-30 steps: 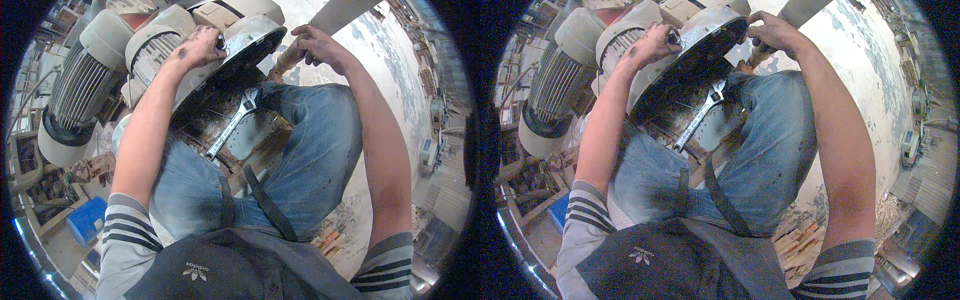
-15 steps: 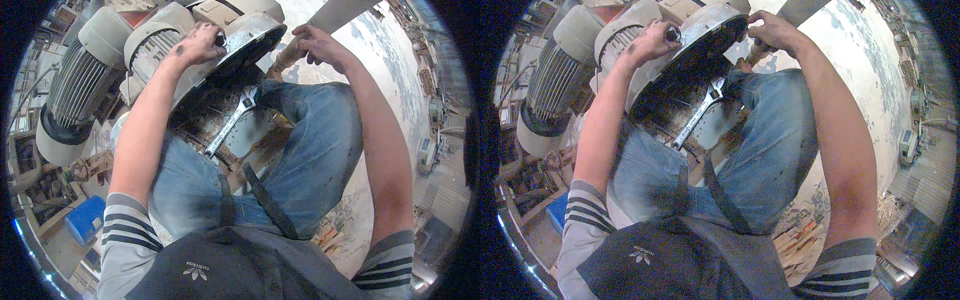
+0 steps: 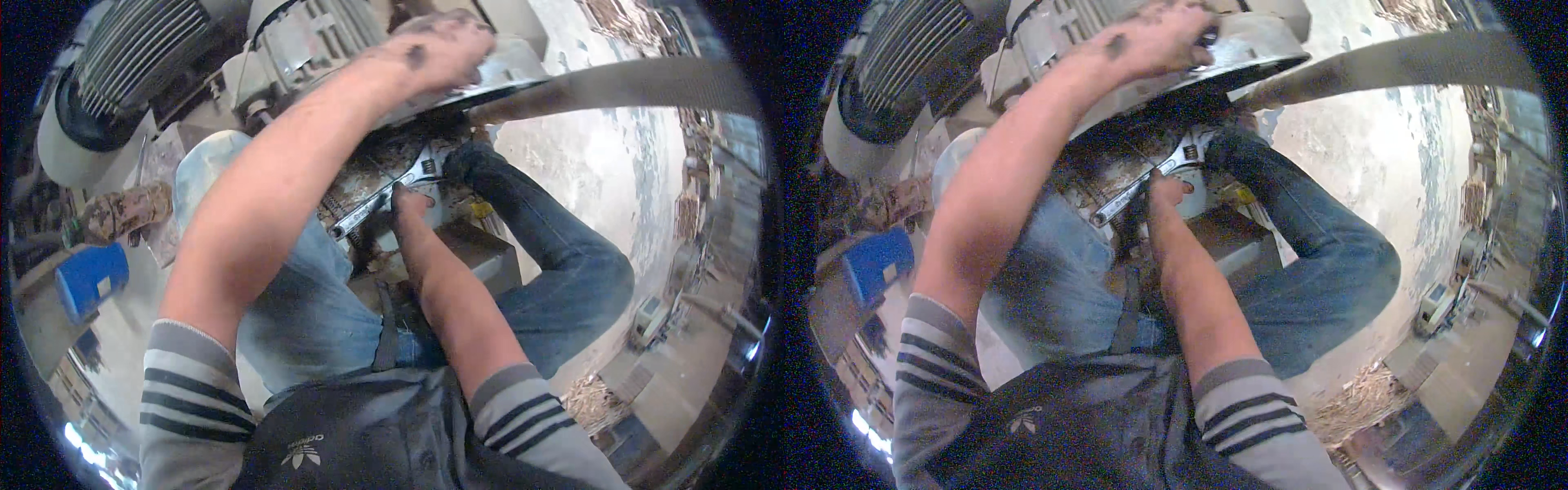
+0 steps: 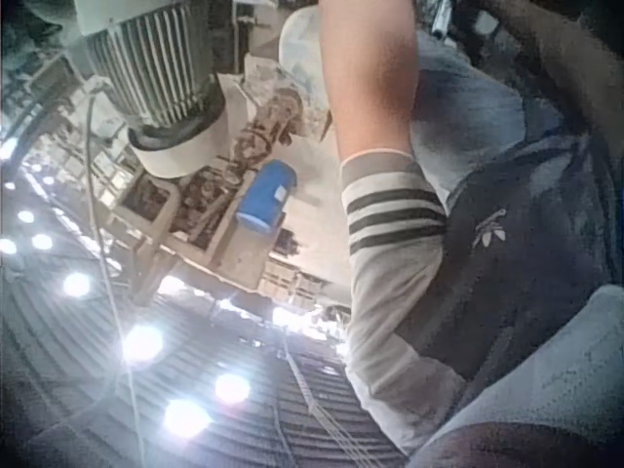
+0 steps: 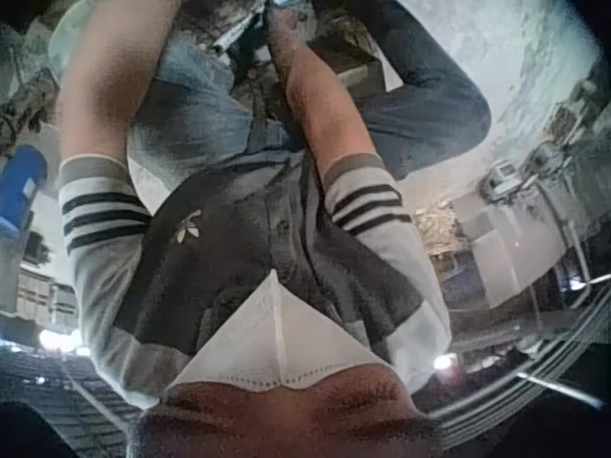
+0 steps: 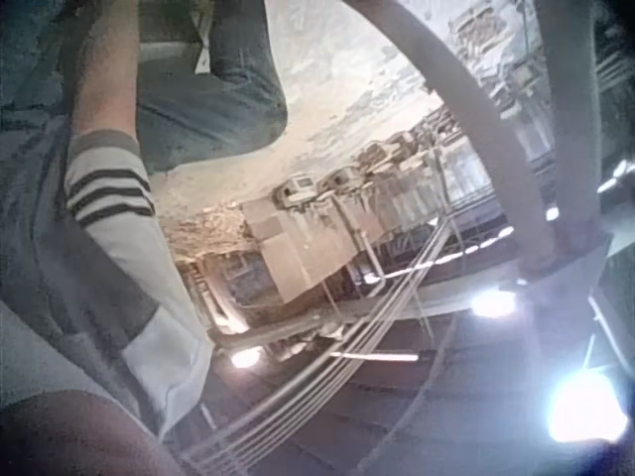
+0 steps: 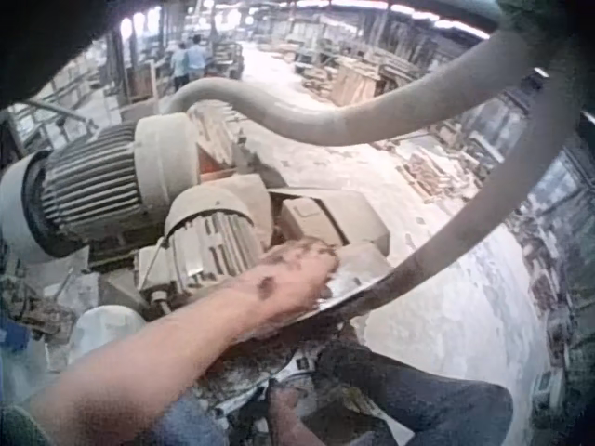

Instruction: Performing maintenance and tightening bolts on an industrial machine using an adjustable wrench.

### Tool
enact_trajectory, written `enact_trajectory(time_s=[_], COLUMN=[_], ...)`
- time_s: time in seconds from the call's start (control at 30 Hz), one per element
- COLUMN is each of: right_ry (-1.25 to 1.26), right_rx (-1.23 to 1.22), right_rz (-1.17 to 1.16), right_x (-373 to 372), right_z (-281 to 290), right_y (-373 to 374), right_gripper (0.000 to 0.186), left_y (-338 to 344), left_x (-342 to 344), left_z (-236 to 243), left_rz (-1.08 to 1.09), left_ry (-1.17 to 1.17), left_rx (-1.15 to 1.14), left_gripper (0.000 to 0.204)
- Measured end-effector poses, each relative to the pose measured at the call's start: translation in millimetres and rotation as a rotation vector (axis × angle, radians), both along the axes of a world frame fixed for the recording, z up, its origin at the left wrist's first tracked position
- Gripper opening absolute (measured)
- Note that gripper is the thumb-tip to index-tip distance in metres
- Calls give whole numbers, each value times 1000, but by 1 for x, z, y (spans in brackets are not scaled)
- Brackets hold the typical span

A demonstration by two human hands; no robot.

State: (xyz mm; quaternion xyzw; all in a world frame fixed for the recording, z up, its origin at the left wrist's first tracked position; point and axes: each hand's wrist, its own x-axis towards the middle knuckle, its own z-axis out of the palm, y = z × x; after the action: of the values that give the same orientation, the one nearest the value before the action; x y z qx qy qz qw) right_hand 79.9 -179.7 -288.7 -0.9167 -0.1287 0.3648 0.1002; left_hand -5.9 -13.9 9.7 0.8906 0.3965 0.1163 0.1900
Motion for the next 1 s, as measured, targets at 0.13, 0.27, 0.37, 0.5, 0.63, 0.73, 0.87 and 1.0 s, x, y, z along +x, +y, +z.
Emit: enact_trajectory(time_s=[0.13, 0.27, 0.37, 0.5, 0.63, 0.73, 0.87, 1.0], right_ry=[25, -79, -297, -386, -297, 94, 614, 573], right_rx=[66, 21, -132, -215, 188, 227, 227, 228], right_rz=[-257, -283, 88, -412, -239, -94, -82, -96], right_x=[-25, -38, 72, -4, 30, 50, 49, 64], right_z=[3, -68, -151, -112, -39, 47, 232, 366], right_y=[1, 13, -3, 17, 0, -13, -31, -63], right_gripper=[108, 93, 61, 33, 21, 23, 42, 81], left_y=[-2, -6, 10, 5, 13, 14, 18, 24], left_x=[-8, -18, 32, -9, -26, -31, -36, -30], left_z=[-20, -12, -12, -30, -2, -6, -12, -14], left_rz=[-15, 4, -96, -5, -73, -21, -2, -10], left_ry=[-218, -210, -318, -220, -120, -162, -25, -18], left_rx=[225, 21, 35, -20, -108, -71, -115, -64], left_gripper=[24, 25, 28, 42, 53, 51, 48, 52])
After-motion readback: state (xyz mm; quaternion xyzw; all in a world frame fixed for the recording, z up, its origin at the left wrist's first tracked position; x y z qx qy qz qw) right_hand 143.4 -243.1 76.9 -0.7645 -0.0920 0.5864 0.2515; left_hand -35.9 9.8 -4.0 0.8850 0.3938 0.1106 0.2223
